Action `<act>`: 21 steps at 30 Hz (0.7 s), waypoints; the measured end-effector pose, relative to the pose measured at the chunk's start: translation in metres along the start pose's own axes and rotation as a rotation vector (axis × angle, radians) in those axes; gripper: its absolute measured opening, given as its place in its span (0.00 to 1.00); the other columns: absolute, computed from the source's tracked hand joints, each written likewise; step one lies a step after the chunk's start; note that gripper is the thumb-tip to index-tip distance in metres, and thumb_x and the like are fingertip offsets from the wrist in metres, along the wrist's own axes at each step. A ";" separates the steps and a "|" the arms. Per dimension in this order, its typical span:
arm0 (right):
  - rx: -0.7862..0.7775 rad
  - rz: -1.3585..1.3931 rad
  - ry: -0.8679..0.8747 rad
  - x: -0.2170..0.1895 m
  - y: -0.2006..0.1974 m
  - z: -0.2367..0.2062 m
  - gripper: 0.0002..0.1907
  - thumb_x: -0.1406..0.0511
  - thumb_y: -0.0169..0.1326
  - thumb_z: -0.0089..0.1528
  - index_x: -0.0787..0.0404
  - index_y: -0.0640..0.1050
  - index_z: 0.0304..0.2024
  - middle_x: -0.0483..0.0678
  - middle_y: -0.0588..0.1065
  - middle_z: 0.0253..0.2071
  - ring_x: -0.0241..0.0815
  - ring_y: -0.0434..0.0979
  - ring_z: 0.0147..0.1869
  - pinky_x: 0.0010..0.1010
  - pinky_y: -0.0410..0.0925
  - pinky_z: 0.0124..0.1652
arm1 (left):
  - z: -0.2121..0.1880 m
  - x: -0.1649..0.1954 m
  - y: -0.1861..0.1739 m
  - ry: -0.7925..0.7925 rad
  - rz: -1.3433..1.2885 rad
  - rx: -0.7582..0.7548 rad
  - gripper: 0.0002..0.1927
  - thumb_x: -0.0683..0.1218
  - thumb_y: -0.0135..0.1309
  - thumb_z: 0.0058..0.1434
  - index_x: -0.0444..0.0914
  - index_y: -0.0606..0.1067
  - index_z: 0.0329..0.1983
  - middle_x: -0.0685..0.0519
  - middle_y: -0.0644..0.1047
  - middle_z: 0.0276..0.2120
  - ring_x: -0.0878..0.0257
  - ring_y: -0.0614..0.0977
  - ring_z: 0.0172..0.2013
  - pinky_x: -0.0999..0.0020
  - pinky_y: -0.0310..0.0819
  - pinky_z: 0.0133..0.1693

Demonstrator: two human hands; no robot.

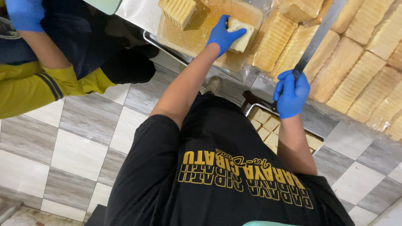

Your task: The person slices blocks of sponge cake into smaller rectangular pieces using a long knife, holding each cake block in one gloved hand while cutting. The cut pieces are placed onto trays and stacked with other prepared cake pieces on the work table.

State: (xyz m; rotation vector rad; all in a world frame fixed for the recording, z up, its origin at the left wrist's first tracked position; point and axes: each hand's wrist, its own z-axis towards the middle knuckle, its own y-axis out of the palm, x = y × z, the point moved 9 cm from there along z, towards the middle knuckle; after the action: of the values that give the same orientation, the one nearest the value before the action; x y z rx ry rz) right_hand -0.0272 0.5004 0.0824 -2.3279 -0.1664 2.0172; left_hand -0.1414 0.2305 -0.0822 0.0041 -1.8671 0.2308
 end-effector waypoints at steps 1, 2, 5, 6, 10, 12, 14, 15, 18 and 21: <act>0.002 -0.028 0.007 0.001 0.000 -0.002 0.12 0.64 0.42 0.78 0.65 0.72 0.43 0.45 0.67 0.26 0.32 0.63 0.23 0.25 0.58 0.23 | 0.002 0.003 0.007 0.007 0.060 -0.006 0.39 0.57 0.73 0.49 0.38 0.67 0.58 0.45 0.80 0.49 0.51 0.83 0.49 0.60 0.78 0.50; 0.002 -0.054 0.012 0.001 0.001 -0.003 0.12 0.64 0.42 0.77 0.65 0.72 0.43 0.45 0.67 0.25 0.32 0.63 0.22 0.25 0.58 0.23 | 0.003 0.012 0.005 0.063 0.185 0.068 0.40 0.59 0.73 0.48 0.38 0.69 0.58 0.41 0.77 0.50 0.47 0.81 0.49 0.58 0.77 0.50; 0.006 -0.078 0.027 0.002 0.005 -0.004 0.11 0.65 0.43 0.77 0.65 0.72 0.43 0.44 0.67 0.25 0.32 0.63 0.22 0.25 0.58 0.22 | 0.003 0.034 -0.004 0.142 0.617 0.185 0.38 0.65 0.69 0.49 0.39 0.72 0.55 0.38 0.72 0.52 0.42 0.77 0.51 0.53 0.74 0.51; 0.006 -0.075 0.031 0.003 0.007 -0.004 0.11 0.65 0.43 0.77 0.64 0.72 0.43 0.44 0.67 0.25 0.32 0.63 0.22 0.25 0.59 0.22 | 0.003 0.038 -0.004 0.112 0.793 0.146 0.37 0.68 0.66 0.50 0.40 0.73 0.53 0.41 0.72 0.52 0.44 0.76 0.53 0.51 0.72 0.52; -0.002 -0.059 0.029 0.004 0.011 -0.002 0.11 0.65 0.42 0.77 0.65 0.72 0.44 0.45 0.67 0.26 0.32 0.63 0.23 0.25 0.59 0.22 | 0.006 0.043 -0.034 0.014 0.775 0.001 0.40 0.73 0.60 0.54 0.40 0.72 0.57 0.42 0.70 0.58 0.44 0.74 0.57 0.50 0.71 0.55; 0.024 -0.001 0.037 0.006 0.010 0.000 0.10 0.66 0.42 0.77 0.65 0.71 0.44 0.45 0.68 0.27 0.32 0.64 0.23 0.26 0.60 0.22 | 0.001 0.061 -0.079 0.206 0.740 0.212 0.32 0.69 0.58 0.63 0.46 0.73 0.62 0.47 0.70 0.65 0.49 0.72 0.65 0.51 0.69 0.66; 0.043 -0.007 0.082 0.011 0.009 0.001 0.10 0.66 0.43 0.76 0.65 0.72 0.42 0.46 0.67 0.25 0.33 0.63 0.21 0.26 0.59 0.21 | -0.013 0.069 -0.118 0.290 0.989 0.503 0.37 0.66 0.61 0.58 0.41 0.69 0.64 0.41 0.65 0.64 0.43 0.65 0.65 0.39 0.56 0.63; 0.045 -0.020 0.110 0.014 0.009 0.002 0.10 0.67 0.43 0.76 0.65 0.72 0.42 0.46 0.66 0.23 0.33 0.62 0.20 0.26 0.58 0.21 | -0.014 0.061 -0.124 0.252 1.067 0.501 0.40 0.64 0.62 0.56 0.39 0.67 0.66 0.41 0.65 0.64 0.43 0.66 0.64 0.38 0.54 0.63; -0.006 -0.051 0.090 0.014 0.020 0.008 0.10 0.66 0.43 0.76 0.65 0.72 0.43 0.46 0.68 0.25 0.32 0.63 0.22 0.26 0.59 0.20 | -0.017 0.038 -0.136 0.167 1.248 0.492 0.46 0.60 0.63 0.50 0.37 0.62 0.69 0.42 0.65 0.64 0.44 0.66 0.64 0.34 0.49 0.64; -0.024 0.004 0.074 0.013 0.032 0.016 0.09 0.66 0.44 0.76 0.65 0.71 0.43 0.45 0.69 0.28 0.32 0.64 0.23 0.26 0.59 0.20 | -0.020 0.032 -0.126 0.261 1.348 0.460 0.43 0.54 0.66 0.54 0.42 0.61 0.70 0.44 0.66 0.64 0.46 0.66 0.66 0.34 0.50 0.67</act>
State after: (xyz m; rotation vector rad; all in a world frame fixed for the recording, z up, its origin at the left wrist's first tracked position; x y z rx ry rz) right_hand -0.0397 0.4699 0.0641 -2.4146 -0.1833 1.9372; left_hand -0.1173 0.1135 -0.0270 -0.9311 -1.2480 1.4825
